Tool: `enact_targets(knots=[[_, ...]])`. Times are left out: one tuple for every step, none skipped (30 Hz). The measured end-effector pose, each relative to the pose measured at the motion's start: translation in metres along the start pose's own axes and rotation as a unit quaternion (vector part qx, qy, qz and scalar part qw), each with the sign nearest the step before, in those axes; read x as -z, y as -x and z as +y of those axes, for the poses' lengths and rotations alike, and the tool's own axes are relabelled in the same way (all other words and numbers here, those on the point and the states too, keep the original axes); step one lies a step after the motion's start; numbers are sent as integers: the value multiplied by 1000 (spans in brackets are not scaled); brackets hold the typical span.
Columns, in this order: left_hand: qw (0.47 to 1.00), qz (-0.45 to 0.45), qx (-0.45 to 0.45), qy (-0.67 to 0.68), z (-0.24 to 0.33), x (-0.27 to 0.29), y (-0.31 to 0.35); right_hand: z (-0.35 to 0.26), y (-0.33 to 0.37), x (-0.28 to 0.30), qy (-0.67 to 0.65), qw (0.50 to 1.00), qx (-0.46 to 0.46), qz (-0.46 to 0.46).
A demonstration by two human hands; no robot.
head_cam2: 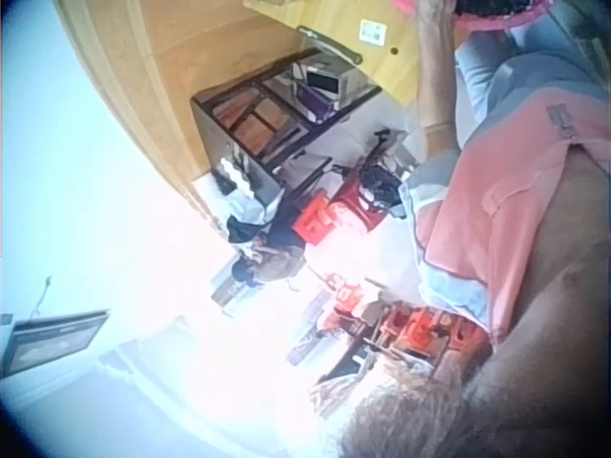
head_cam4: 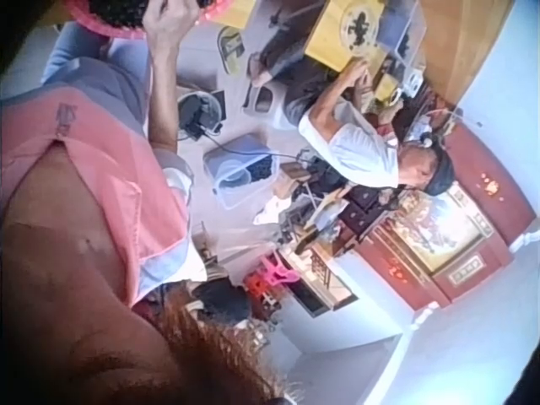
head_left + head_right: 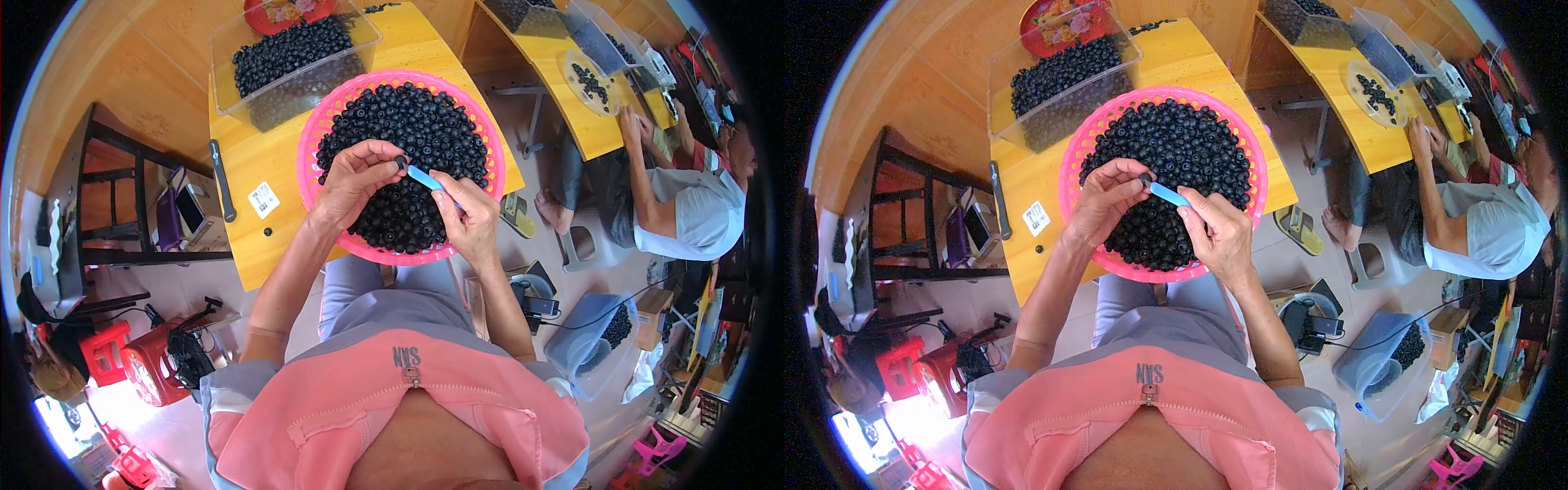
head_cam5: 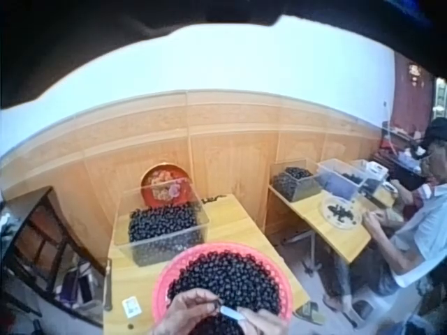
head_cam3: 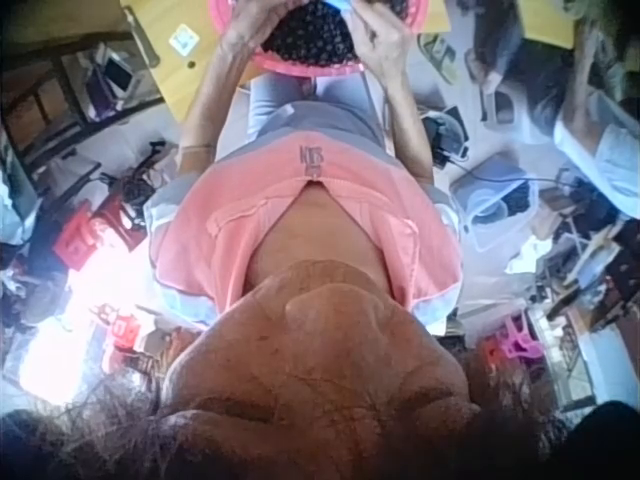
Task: The person sorts through a bowl of berries by removing stems and damaged fruit with a small plastic pick.
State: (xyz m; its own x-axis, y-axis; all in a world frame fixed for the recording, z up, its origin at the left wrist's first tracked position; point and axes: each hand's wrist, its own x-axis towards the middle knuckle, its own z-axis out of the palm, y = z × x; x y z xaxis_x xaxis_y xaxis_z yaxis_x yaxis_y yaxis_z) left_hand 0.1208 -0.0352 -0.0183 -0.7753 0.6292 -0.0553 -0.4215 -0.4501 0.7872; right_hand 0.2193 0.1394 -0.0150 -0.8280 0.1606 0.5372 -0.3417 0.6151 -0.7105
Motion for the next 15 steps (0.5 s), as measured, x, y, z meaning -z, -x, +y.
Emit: enact_targets(knots=[[1000,0,0,1,0,0,0,-2,0,1,6,1000,-8,-11],[1000,-3,-4,4,0,0,1,-4,-1,2,11,1000,-16,-22],[1000,-7,-8,7,0,0,1,-5,-1,2,12,1000,-16,-22],[1000,-7,-8,8,0,0,1,-6,-1,1,12,1000,-11,-20],[1000,-10,-8,11,0,0,2,-7,-1,2,13,1000,-7,-17],[1000,-13,-8,14,0,-1,2,-6,-1,2,13,1000,-7,-17],[1000,-13,-9,16,0,0,2,-6,-1,1,14,1000,2,-15],[1000,-12,-7,19,0,1,2,-5,-1,0,14,1000,10,-13],[1000,-11,-6,23,-1,2,2,-5,0,-1,15,1000,10,-14],[1000,-10,-6,23,-1,2,2,-5,0,0,20,1000,11,-12],[1000,-11,-7,22,-1,1,2,-5,0,0,24,1000,11,-10],[1000,-12,-8,21,-1,1,3,-5,0,0,24,1000,12,-11],[1000,-12,-8,22,-1,1,3,-6,0,1,32,999,8,-14],[1000,-13,-9,23,-1,0,3,-7,0,1,40,999,5,-18],[1000,-14,-11,25,-1,0,3,-7,0,1,41,999,5,-19]])
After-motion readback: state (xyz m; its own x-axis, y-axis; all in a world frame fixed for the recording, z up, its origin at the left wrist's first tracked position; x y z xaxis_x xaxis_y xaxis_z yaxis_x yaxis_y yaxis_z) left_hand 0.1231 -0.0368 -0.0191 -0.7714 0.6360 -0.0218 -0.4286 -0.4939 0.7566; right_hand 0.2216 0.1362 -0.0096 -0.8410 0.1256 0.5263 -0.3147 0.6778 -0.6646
